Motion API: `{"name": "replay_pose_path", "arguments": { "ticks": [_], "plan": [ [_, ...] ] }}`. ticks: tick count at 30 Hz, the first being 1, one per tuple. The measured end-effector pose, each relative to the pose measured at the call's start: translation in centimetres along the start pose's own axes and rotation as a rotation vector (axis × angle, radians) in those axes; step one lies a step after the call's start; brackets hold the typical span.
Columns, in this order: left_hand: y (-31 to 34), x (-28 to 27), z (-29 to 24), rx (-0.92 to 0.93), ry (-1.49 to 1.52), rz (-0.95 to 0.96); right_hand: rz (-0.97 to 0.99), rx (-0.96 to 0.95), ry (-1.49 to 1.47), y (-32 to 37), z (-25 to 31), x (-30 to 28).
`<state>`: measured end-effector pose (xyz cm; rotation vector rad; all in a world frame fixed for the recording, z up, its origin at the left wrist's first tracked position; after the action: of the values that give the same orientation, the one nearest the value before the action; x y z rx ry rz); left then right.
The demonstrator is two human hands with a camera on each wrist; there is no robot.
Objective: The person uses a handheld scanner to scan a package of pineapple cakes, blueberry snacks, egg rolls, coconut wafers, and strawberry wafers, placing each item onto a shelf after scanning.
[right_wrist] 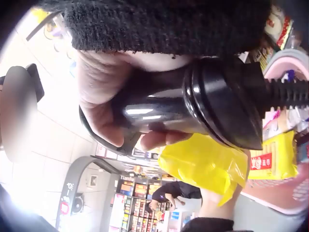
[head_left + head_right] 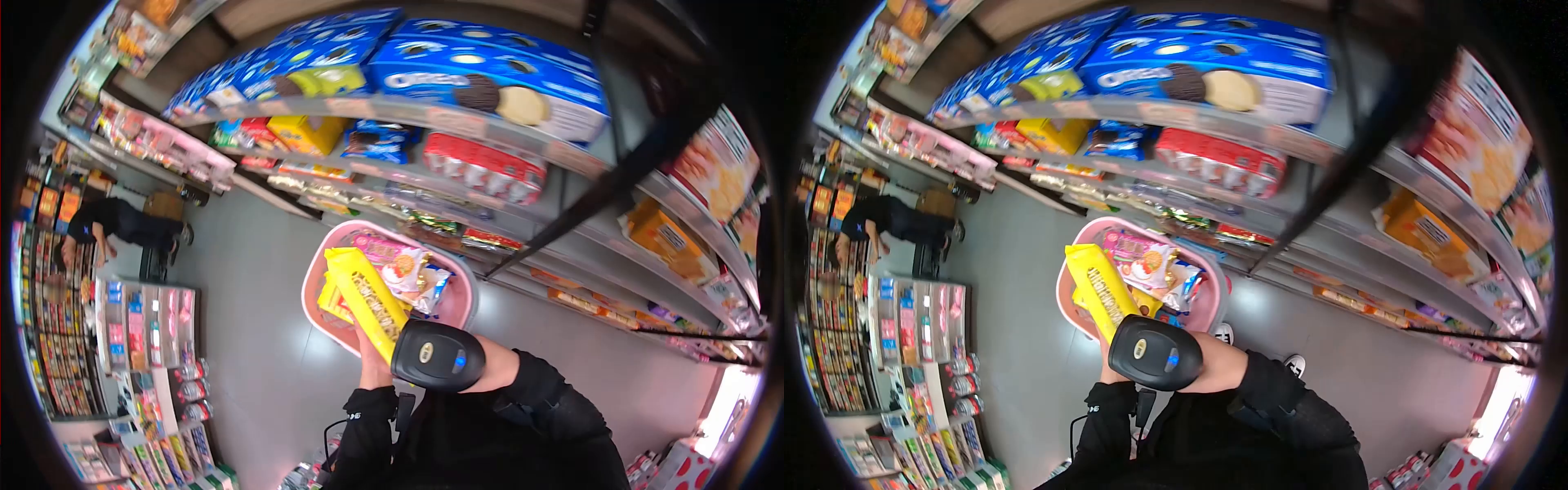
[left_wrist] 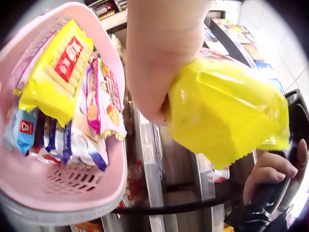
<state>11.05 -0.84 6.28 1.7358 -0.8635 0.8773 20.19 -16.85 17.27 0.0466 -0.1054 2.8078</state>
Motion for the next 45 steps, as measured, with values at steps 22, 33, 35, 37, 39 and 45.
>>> {"name": "replay_pose_path", "arguments": {
  "ticks": [22, 33, 35, 37, 39, 45],
  "plan": [
    [10.3, 13.2, 32.1, -0.982, 0.232, 0.591, -0.023, 0.095, 0.371, 35.7, 7.4, -9.6],
    [11.0, 14.2, 36.6, -1.074, 0.247, 0.524, -0.059, 0.009, 0.233, 40.2, 6.7, -10.5],
    [11.1, 15.2, 36.9, -1.088, 0.215, 0.55, -0.047, 0.024, 0.19, 40.4, 5.9, -10.6],
    [11.7, 16.6, 36.9, -1.033, 0.25, 0.532, -0.067, 0.016, 0.182, 40.4, 5.6, -10.5],
    [11.0, 16.2, 36.4, -1.041, 0.191, 0.505, -0.091, 0.008, 0.177, 40.2, 5.4, -10.4],
    [9.4, 14.3, 34.9, -0.844, -0.071, 0.29, -0.276, 0.121, 0.176, 39.7, 4.5, -10.1]
  ]
}}
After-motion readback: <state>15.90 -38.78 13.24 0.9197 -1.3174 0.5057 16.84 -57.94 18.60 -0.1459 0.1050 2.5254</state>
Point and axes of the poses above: each hand's wrist, its own y-axis away from the middle knuckle, its own x-axis out of the palm, z = x × y, the point moved 3 cm from there along -y, towards the middle knuckle, and after that the axes turned 4 degrees about y, right-handed, at the moved point
